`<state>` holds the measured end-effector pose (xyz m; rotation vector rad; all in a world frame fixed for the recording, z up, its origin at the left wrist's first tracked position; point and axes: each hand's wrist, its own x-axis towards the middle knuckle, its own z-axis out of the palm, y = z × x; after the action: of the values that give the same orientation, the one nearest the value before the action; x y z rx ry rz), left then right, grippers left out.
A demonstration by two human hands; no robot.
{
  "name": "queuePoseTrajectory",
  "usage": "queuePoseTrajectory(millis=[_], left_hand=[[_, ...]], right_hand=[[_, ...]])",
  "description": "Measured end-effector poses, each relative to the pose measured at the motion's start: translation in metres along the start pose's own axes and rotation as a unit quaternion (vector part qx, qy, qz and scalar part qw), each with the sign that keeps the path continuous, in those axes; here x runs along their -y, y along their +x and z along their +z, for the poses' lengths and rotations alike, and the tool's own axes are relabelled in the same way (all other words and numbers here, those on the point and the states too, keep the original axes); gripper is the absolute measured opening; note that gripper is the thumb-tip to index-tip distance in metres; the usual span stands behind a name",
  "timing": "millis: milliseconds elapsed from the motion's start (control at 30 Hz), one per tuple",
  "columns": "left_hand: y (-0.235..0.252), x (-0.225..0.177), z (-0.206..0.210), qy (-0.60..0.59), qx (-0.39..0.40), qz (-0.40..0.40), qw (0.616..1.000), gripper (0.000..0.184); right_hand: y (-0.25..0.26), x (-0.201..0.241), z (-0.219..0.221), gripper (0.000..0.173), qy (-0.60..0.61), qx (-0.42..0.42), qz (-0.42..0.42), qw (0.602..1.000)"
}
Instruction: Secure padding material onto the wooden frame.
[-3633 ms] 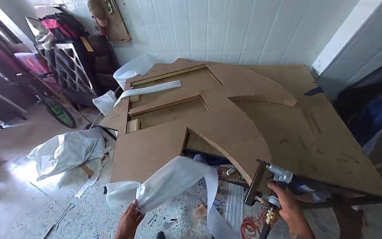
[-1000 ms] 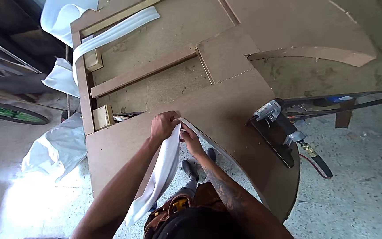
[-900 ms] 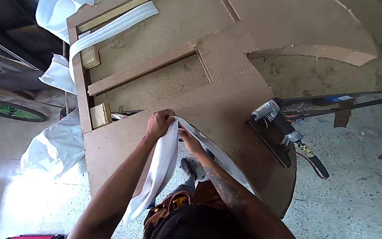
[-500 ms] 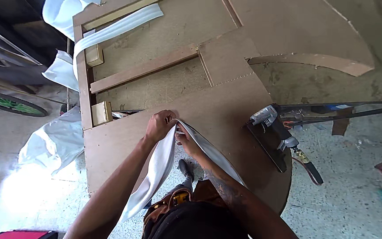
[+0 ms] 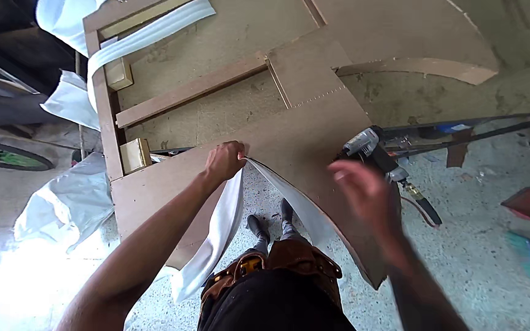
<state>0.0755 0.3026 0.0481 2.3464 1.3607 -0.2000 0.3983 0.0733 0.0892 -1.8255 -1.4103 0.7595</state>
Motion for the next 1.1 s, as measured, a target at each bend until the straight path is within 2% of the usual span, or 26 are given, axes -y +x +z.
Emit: queuePoseTrajectory(millis=[67, 133, 167, 233, 367, 467, 533, 633, 667, 733, 833, 900, 967, 1033, 1100], left_hand=[[-0.001, 0.0, 0.0, 0.006, -0.005, 0.004, 1.0, 0.019], [0.0, -0.002, 0.0, 0.006, -0.01, 0.004, 1.0, 0.019], [0.0, -0.002, -0.001, 0.0, -0.011, 0.004, 1.0, 0.02], [0.003, 0.002, 0.002, -0.012, -0.018, 0.014, 1.0, 0.021], [0.007, 0.003, 0.004, -0.007, -0.023, 0.025, 0.999, 0.023], [0.001, 0.0, 0.001, 0.005, -0.025, 0.032, 0.999, 0.023], [0.008, -0.006, -0.005, 0.015, -0.025, 0.043, 0.999, 0.026], [0.001, -0.004, 0.0, 0.034, -0.017, 0.044, 0.998, 0.031], [0.003, -0.002, 0.0, 0.042, -0.024, 0.045, 0.998, 0.031], [0.006, 0.002, 0.002, 0.052, -0.038, 0.049, 0.997, 0.029], [0.009, -0.001, 0.001, 0.057, -0.042, 0.056, 0.996, 0.027], [0.008, -0.005, 0.0, 0.059, -0.037, 0.048, 0.996, 0.027], [0.008, -0.006, 0.001, 0.064, -0.041, 0.038, 0.996, 0.025], [0.009, -0.006, 0.003, 0.066, -0.046, 0.034, 0.996, 0.023], [0.01, -0.005, 0.005, 0.063, -0.05, 0.028, 0.996, 0.022]], right_hand=[[0.013, -0.061, -0.05, 0.046, -0.142, -0.06, 0.097, 0.983], [0.022, -0.12, -0.07, 0.068, -0.203, -0.042, 0.165, 0.964], [0.027, -0.134, -0.073, 0.074, -0.216, -0.023, 0.187, 0.958], [0.034, -0.143, -0.072, 0.074, -0.236, -0.009, 0.186, 0.954], [0.052, -0.139, -0.066, 0.058, -0.259, -0.029, 0.121, 0.958], [0.036, -0.126, -0.065, 0.055, -0.239, -0.039, 0.149, 0.959], [-0.006, -0.084, -0.078, 0.056, -0.22, -0.079, 0.173, 0.957], [-0.124, -0.015, -0.072, 0.058, -0.166, -0.082, 0.2, 0.962], [-0.161, -0.004, -0.061, 0.051, -0.126, -0.09, 0.185, 0.97], [-0.225, 0.018, -0.029, 0.041, 0.054, -0.12, 0.172, 0.976], [-0.267, 0.034, 0.046, 0.036, 0.282, -0.11, 0.211, 0.929], [-0.26, 0.02, 0.117, 0.039, 0.413, -0.063, 0.194, 0.887], [-0.226, -0.008, 0.197, 0.033, 0.489, -0.046, 0.136, 0.861], [-0.179, -0.038, 0.265, 0.03, 0.501, -0.042, 0.119, 0.856], [-0.134, -0.069, 0.311, 0.025, 0.496, -0.043, 0.131, 0.857]])
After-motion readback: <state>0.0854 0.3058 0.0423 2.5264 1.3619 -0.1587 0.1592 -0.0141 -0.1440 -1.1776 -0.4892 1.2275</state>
